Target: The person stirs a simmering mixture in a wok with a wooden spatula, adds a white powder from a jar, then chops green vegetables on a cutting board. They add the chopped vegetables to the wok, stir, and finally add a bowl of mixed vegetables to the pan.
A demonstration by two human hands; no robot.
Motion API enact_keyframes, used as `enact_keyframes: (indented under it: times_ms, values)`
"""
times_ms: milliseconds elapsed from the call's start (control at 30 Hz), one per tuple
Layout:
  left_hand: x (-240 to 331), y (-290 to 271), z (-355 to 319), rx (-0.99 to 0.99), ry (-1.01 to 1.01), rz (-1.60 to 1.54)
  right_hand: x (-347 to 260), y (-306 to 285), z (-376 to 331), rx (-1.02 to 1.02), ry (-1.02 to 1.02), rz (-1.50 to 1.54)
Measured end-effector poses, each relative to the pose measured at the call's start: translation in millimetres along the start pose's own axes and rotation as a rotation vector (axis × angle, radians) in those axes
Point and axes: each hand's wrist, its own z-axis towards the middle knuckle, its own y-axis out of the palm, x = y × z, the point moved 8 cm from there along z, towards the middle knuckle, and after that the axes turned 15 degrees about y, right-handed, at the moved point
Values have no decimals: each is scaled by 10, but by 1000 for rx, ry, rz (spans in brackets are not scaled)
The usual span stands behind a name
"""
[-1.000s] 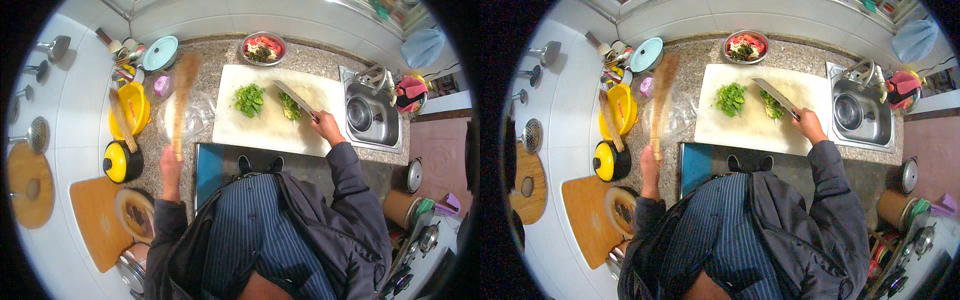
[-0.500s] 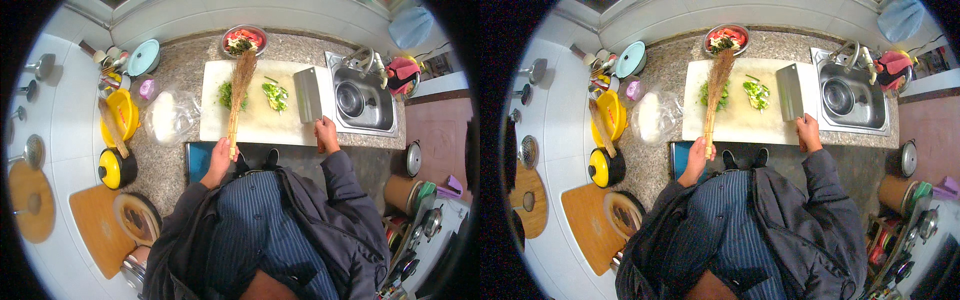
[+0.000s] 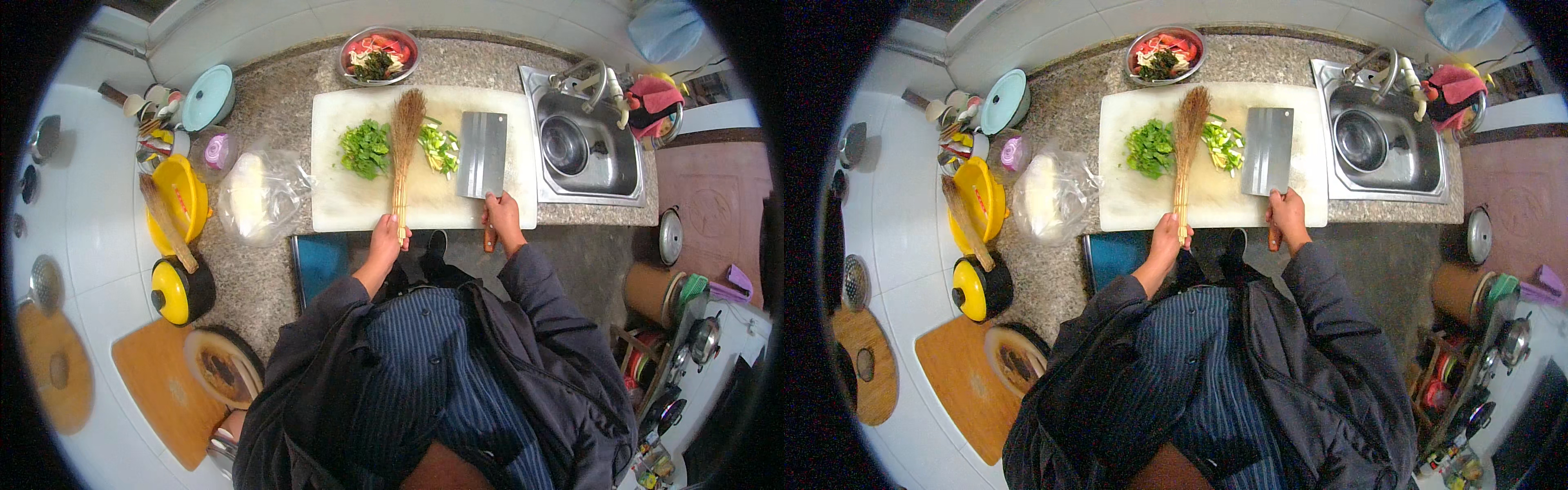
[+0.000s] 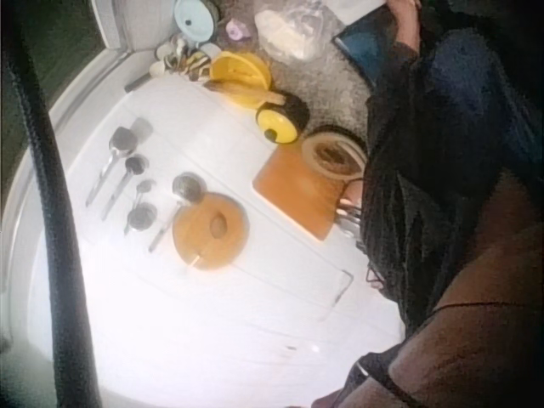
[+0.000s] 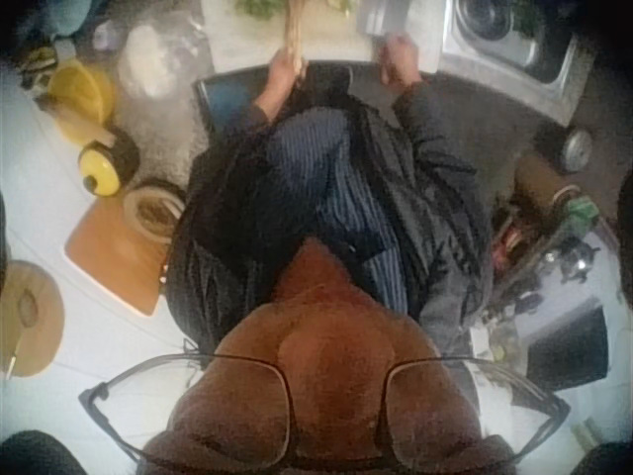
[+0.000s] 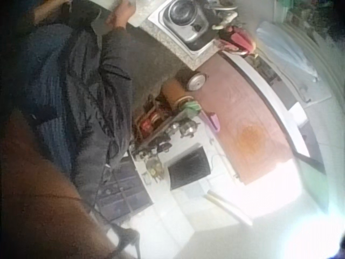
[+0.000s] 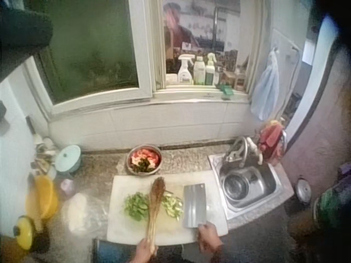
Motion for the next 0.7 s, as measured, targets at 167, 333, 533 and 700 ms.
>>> enact_keyframes:
  times_ms: [167,333,533,700]
  values:
    - [-216,6,33,-11,-85,-4,-33,128,76,60,-8,-16]
    - [-225,19,32,-22,-143,-24,-204,372,7,39,-33,-114]
    - [-263,83,15,-72,-154,-37,-140,632,145,7,-47,-125]
    - [-304,96,18,-74,-173,-67,-146,800,66,-39,17,-14]
